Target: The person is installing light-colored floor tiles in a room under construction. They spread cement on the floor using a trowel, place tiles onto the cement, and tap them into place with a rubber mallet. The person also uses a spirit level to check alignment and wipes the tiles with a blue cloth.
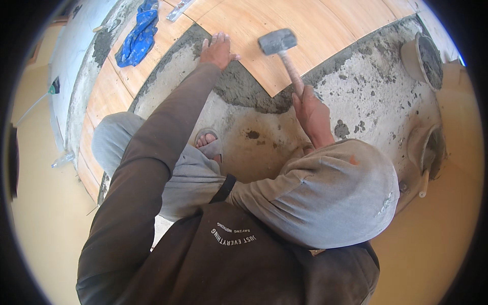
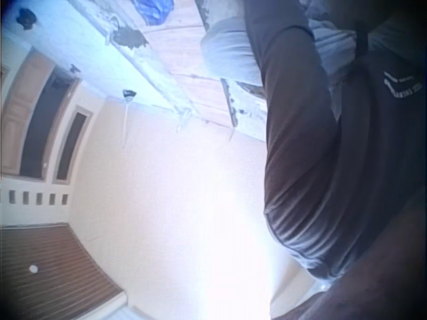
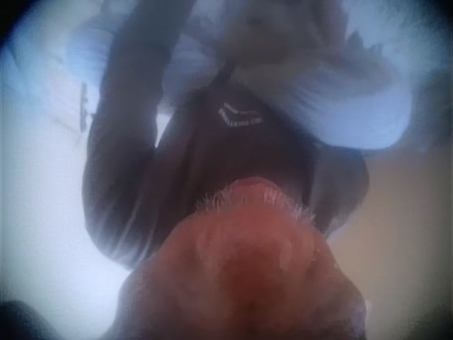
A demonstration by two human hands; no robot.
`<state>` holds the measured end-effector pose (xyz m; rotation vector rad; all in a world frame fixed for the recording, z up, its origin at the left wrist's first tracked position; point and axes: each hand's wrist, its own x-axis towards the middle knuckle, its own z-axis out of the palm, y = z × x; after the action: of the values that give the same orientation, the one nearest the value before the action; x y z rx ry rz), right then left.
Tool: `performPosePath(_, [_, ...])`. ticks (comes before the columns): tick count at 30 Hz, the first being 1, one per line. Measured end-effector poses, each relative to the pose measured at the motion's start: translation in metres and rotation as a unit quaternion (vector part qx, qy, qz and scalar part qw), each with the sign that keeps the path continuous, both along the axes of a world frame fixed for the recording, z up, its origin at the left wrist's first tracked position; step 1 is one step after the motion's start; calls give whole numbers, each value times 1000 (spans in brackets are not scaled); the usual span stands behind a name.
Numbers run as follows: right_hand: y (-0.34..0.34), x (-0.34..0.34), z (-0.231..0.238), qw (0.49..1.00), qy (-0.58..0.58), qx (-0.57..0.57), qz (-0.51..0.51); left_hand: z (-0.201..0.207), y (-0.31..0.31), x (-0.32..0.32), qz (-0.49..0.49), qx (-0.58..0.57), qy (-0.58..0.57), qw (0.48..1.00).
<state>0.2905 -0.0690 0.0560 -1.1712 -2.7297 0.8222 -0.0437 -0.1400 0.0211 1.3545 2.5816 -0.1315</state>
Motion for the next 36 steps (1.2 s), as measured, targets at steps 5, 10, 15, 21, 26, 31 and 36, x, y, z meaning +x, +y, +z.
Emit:
performPosePath(5, [7, 5, 51, 970, 224, -88, -31, 3, 2, 2, -4, 2, -8, 1000])
performPosePath(10, [-3, 8, 36, 977, 189, -84, -50, 5, 4, 4, -1, 12, -14, 1000])
performPosePath(15, [6, -3, -9, 998, 17, -30, 47, 4, 4, 4, -2, 14, -11, 1000])
performPosePath(21, [0, -30, 57, 973, 224, 48, 21, -4, 5, 7, 3, 48, -11, 999])
performPosePath(26, [10, -2, -16, 999, 8, -22, 42, 1, 3, 9, 9, 28, -18, 999])
performPosePath(31, [2, -25, 56, 981, 186, -46, 21, -2, 1, 3, 10, 38, -9, 999])
performPosePath(36, [11, -19, -4, 996, 84, -38, 14, 4, 6, 7, 12, 22, -8, 1000])
